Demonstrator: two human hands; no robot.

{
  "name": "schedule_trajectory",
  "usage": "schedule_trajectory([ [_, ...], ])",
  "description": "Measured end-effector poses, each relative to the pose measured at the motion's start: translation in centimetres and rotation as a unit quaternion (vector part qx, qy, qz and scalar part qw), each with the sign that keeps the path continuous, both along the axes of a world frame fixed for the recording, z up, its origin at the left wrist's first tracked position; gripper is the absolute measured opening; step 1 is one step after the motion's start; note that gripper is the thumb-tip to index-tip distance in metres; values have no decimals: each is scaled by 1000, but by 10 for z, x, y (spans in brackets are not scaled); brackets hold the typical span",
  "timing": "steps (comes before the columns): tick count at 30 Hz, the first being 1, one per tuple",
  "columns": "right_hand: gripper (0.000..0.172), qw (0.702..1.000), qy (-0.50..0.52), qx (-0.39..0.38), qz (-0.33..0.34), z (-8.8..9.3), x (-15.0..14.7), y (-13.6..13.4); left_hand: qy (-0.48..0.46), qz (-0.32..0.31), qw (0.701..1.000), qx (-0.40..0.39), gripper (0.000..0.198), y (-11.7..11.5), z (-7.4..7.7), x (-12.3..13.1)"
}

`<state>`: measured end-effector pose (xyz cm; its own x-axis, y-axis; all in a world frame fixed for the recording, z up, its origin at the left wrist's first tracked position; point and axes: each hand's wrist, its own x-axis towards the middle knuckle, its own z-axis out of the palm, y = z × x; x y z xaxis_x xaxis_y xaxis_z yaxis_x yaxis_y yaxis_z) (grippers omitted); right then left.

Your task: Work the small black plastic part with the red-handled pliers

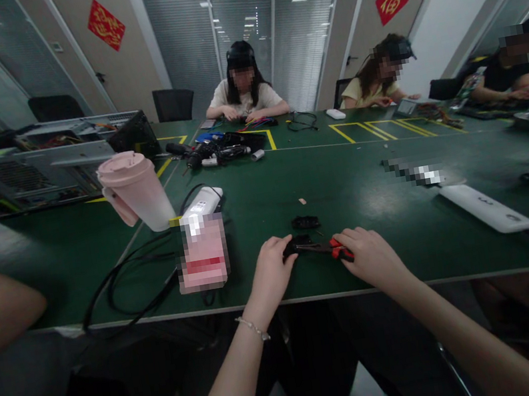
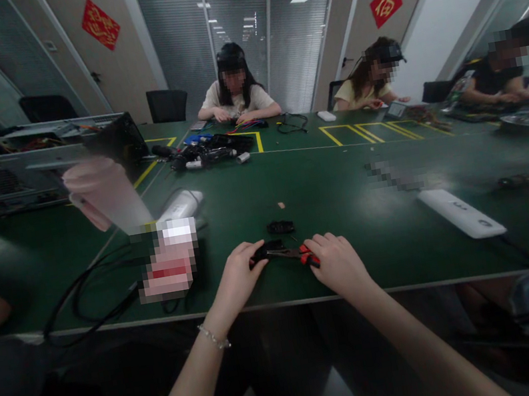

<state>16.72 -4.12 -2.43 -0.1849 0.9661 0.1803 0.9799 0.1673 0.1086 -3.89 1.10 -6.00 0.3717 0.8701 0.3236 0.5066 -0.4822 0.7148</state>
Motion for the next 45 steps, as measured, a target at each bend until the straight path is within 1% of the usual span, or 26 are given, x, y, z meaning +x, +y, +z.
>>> schedule_trajectory([
  [4, 27, 1000, 1, 7, 3, -2, 0, -1, -1, 0, 1000, -1, 36, 1, -2, 0],
  [8, 30, 1000, -6, 16, 9, -2, 1, -1, 3, 0, 1000, -1, 36, 1, -1, 0],
  [18, 29, 1000, 18, -1, 4, -3, 1, 0, -1, -1, 1000, -2, 36, -1, 1, 0],
  [25, 31, 1000, -6, 24, 15, -1, 1, -1, 0, 1, 1000, 0, 37, 0, 1, 0],
  [31, 27, 1000, -6, 15, 6, -3, 1, 0, 2, 3, 1000, -4, 36, -2, 4, 0],
  [34, 27, 1000, -3, 10, 3, -4, 1, -1, 1, 3, 1000, -4, 36, -1, 3, 0],
  [40, 32, 1000, -10, 26, 11, -2, 0, -1, 1, 2, 1000, -5, 36, -1, 2, 0],
  [45, 28, 1000, 8, 8, 4, -3, 0, -1, 2, 2, 1000, 4, 37, 0, 1, 1],
])
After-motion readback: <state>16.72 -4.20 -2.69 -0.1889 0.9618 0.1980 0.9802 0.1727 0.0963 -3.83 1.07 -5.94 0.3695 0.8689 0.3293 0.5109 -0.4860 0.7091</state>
